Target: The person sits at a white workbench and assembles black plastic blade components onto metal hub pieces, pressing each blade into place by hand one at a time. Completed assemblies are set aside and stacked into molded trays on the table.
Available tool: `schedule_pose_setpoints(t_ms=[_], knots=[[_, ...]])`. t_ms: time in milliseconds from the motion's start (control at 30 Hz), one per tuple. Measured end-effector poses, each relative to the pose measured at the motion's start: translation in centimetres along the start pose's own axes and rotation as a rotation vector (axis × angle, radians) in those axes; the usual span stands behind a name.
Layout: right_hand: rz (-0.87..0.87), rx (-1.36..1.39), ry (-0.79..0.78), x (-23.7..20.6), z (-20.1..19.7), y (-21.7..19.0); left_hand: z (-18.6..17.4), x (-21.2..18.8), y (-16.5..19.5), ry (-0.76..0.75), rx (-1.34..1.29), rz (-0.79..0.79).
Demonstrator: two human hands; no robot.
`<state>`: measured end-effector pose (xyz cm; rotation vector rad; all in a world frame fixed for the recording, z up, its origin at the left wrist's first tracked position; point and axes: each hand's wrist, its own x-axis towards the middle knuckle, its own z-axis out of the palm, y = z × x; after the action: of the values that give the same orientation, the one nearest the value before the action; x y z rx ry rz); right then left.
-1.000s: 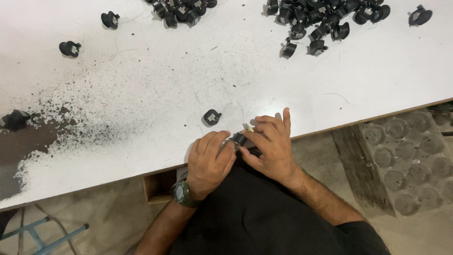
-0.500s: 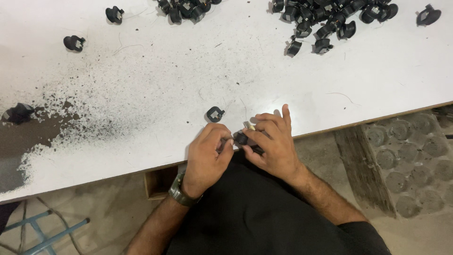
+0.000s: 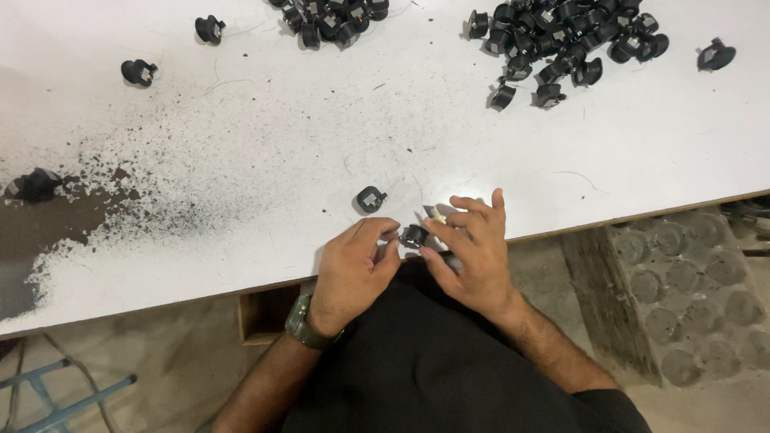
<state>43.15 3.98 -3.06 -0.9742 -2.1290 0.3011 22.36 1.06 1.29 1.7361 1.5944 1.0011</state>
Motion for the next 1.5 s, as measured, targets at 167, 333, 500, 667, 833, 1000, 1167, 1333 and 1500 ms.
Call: schedule_pose_setpoints(t_ms=[167, 333, 500, 667, 833, 1000, 1167, 1333, 1500], knots=[[-0.075, 0.144, 0.065, -1.3, 0.9, -0.2, 0.2, 0.1, -0.4, 0.024, -0.006, 0.091], [-0.056, 0.257, 0.109, -1.9, 2.2, -0.7, 0.5, -0.2, -0.7, 0.042, -0.028, 0.118], [-0.048, 0.242, 0.112, -2.0, 2.2, -0.8, 0.8, -0.3, -0.9, 0.057, -0.052, 0.134], [-0.036, 0.224, 0.123, -2.0, 2.4, -0.9, 1.0, -0.5, -1.1, 0.087, -0.045, 0.169], [-0.042, 0.212, 0.108, -2.2, 2.6, -0.8, 1.6, -0.4, -1.6, 0.11, 0.058, 0.222], [-0.043, 0.195, 0.092, -2.4, 2.5, -0.7, 2.5, -0.6, -2.3, 0.105, 0.126, 0.236], [-0.031, 0.18, 0.107, -2.2, 2.4, -1.1, 3.5, -1.0, -2.8, 0.177, 0.19, 0.297], [-0.045, 0.158, 0.084, -1.9, 2.1, -1.3, 4.0, -1.2, -3.6, 0.184, 0.213, 0.313], [-0.041, 0.132, 0.043, -1.8, 1.8, -1.4, 3.6, -1.1, -3.1, 0.178, 0.171, 0.306]])
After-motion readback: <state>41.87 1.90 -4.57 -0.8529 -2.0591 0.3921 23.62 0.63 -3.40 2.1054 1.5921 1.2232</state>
